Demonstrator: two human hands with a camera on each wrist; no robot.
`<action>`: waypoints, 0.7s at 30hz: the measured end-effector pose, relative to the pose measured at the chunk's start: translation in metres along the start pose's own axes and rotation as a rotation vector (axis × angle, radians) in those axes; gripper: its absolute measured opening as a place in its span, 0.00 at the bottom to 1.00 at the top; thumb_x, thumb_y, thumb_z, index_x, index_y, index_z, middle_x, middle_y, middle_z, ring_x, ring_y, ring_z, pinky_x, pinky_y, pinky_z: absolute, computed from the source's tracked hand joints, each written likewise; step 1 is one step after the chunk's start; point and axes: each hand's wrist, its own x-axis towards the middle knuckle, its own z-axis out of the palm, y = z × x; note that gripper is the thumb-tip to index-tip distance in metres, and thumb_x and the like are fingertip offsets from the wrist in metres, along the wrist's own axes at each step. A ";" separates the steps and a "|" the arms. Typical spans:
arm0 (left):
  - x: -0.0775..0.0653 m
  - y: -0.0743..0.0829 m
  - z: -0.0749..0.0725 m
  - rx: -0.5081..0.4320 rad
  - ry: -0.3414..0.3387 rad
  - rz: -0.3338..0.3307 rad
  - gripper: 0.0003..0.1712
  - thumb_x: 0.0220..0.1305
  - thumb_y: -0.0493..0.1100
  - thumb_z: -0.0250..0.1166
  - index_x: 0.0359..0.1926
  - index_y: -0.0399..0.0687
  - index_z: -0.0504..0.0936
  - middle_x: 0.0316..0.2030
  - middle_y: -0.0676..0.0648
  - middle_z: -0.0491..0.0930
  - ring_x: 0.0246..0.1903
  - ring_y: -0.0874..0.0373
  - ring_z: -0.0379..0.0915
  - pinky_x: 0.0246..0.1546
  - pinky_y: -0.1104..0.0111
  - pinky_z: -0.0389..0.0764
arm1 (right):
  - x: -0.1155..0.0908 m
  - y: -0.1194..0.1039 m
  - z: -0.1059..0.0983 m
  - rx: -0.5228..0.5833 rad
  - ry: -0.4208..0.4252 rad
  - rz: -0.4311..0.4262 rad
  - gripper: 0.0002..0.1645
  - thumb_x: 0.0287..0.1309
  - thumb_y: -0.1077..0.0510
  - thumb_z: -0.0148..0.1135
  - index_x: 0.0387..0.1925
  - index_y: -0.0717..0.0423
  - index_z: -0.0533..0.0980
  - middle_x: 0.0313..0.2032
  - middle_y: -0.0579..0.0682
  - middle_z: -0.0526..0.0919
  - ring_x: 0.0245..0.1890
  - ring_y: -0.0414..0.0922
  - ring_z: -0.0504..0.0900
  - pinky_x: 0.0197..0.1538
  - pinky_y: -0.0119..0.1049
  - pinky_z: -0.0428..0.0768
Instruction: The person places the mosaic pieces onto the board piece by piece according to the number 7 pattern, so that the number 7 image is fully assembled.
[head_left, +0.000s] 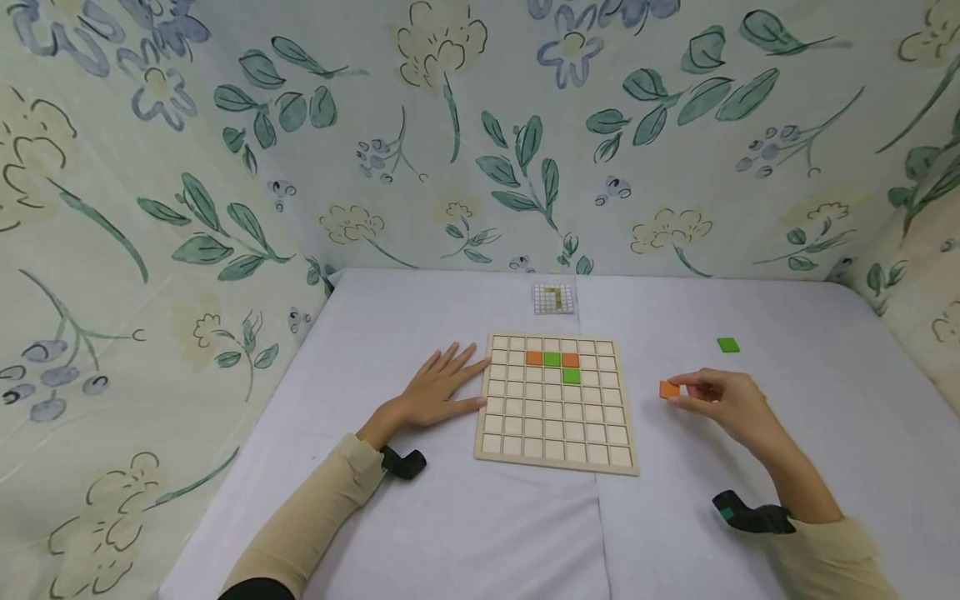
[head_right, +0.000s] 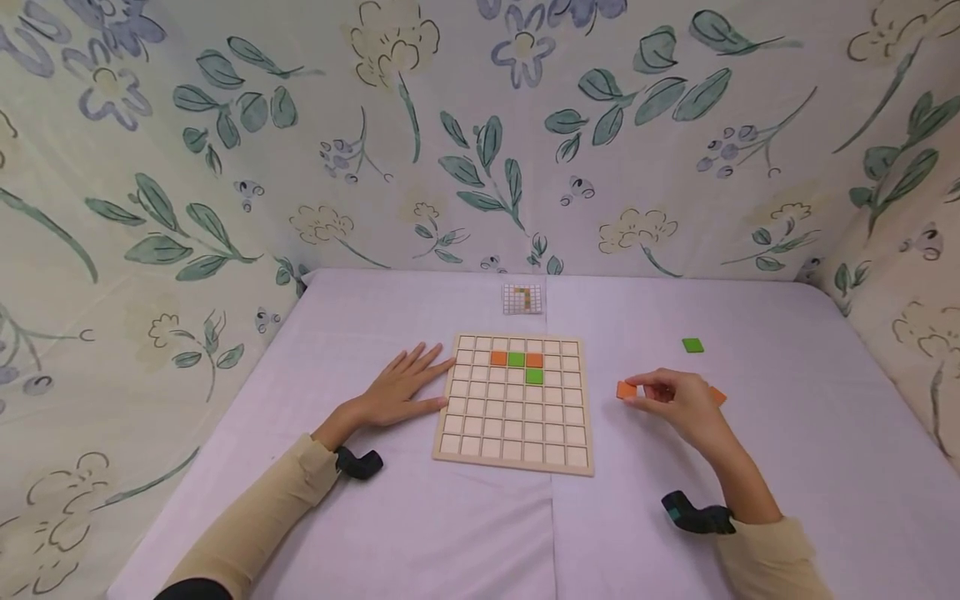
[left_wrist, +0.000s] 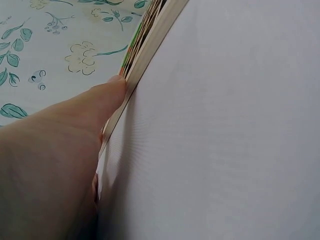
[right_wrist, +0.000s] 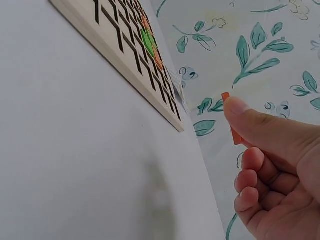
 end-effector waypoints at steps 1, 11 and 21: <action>0.000 0.000 0.000 -0.001 -0.001 -0.001 0.44 0.70 0.73 0.45 0.80 0.64 0.47 0.79 0.49 0.36 0.77 0.47 0.25 0.73 0.50 0.30 | 0.002 -0.003 0.001 -0.002 -0.007 -0.009 0.18 0.49 0.64 0.77 0.43 0.66 0.84 0.26 0.50 0.74 0.28 0.43 0.69 0.23 0.30 0.69; 0.000 0.001 -0.001 -0.003 -0.004 -0.002 0.44 0.70 0.73 0.46 0.80 0.64 0.47 0.79 0.48 0.37 0.77 0.46 0.25 0.73 0.49 0.31 | 0.016 -0.025 0.024 0.036 -0.045 -0.012 0.18 0.50 0.63 0.77 0.43 0.66 0.85 0.25 0.50 0.72 0.27 0.44 0.69 0.23 0.29 0.67; -0.001 0.003 -0.003 -0.020 0.000 0.000 0.44 0.71 0.71 0.48 0.80 0.62 0.49 0.79 0.47 0.37 0.77 0.45 0.26 0.73 0.47 0.31 | 0.030 -0.043 0.046 0.094 -0.104 -0.002 0.18 0.51 0.62 0.77 0.44 0.66 0.85 0.24 0.49 0.71 0.28 0.46 0.69 0.25 0.29 0.67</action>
